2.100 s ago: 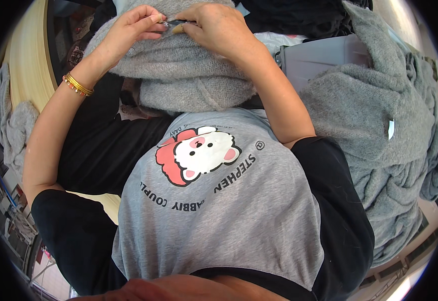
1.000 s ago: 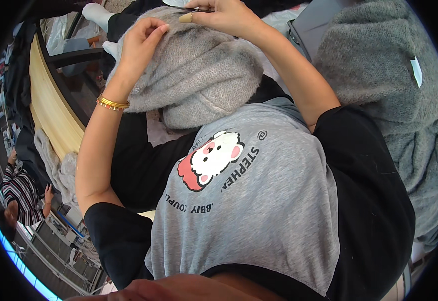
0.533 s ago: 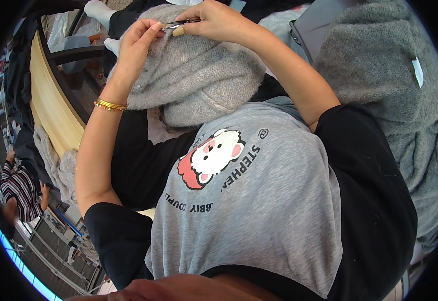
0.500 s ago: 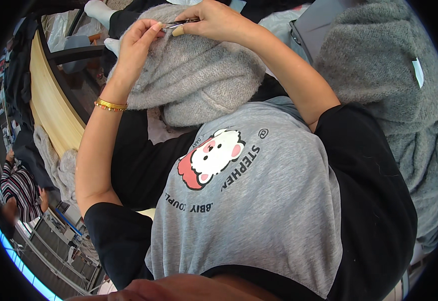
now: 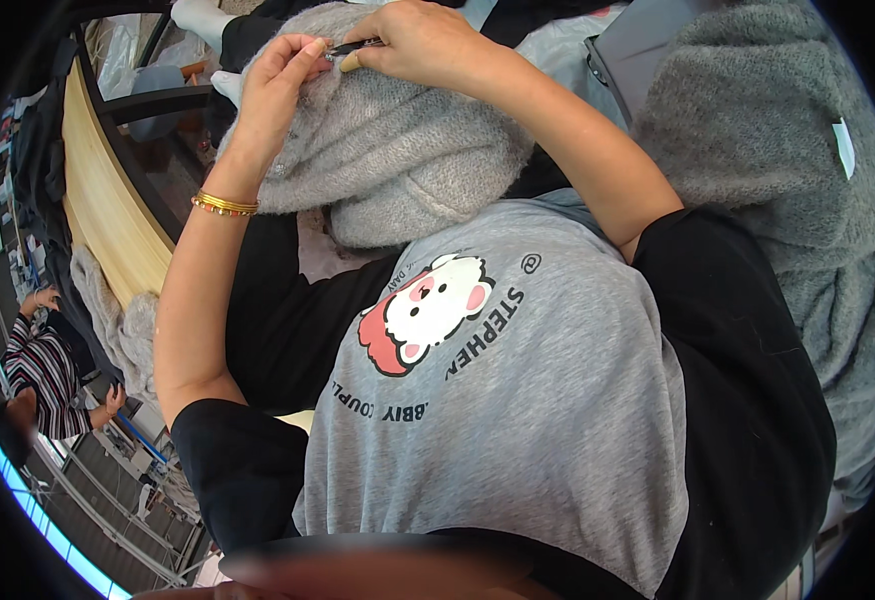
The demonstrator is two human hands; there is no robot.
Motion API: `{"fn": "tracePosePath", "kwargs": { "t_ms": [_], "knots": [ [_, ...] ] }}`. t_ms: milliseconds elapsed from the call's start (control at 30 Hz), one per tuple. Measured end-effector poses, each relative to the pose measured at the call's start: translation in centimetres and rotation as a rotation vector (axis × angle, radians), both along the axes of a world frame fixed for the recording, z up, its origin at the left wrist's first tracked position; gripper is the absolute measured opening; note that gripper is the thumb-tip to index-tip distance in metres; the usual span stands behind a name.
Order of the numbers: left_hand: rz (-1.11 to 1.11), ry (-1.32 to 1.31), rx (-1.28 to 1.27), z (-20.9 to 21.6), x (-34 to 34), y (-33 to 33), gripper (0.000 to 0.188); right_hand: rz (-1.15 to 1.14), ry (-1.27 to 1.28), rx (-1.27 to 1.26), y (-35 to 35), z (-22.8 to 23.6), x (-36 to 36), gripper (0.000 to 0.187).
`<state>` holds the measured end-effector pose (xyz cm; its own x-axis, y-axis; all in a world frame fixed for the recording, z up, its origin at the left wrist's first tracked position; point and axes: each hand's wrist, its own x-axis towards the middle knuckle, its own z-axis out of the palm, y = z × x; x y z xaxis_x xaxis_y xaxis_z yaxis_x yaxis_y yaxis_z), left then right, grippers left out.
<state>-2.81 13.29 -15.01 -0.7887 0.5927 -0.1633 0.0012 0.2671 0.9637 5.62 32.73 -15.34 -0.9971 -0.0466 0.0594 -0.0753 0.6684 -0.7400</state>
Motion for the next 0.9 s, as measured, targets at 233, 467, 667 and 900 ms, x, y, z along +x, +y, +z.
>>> {"fn": "tracePosePath", "kwargs": {
  "t_ms": [233, 467, 667, 900],
  "knots": [
    [-0.024, 0.002, -0.025, 0.7, -0.1, -0.8, 0.018, 0.015, 0.042, 0.016, 0.3, -0.4, 0.1, 0.029],
    [0.027, 0.173, -0.174, 3.8, -0.5, -5.7, 0.018, 0.004, 0.071, -0.021, 0.9, -1.4, 0.5, 0.031],
    [-0.057, 0.628, -0.87, 3.5, -0.8, -12.8, 0.107, -0.011, 0.011, -0.015, 3.6, -1.5, 0.8, 0.036],
    [-0.334, 0.461, -1.159, 1.7, -0.1, -12.8, 0.05, -0.073, -0.113, -0.189, 2.8, -0.8, 0.3, 0.036]
  ]
}}
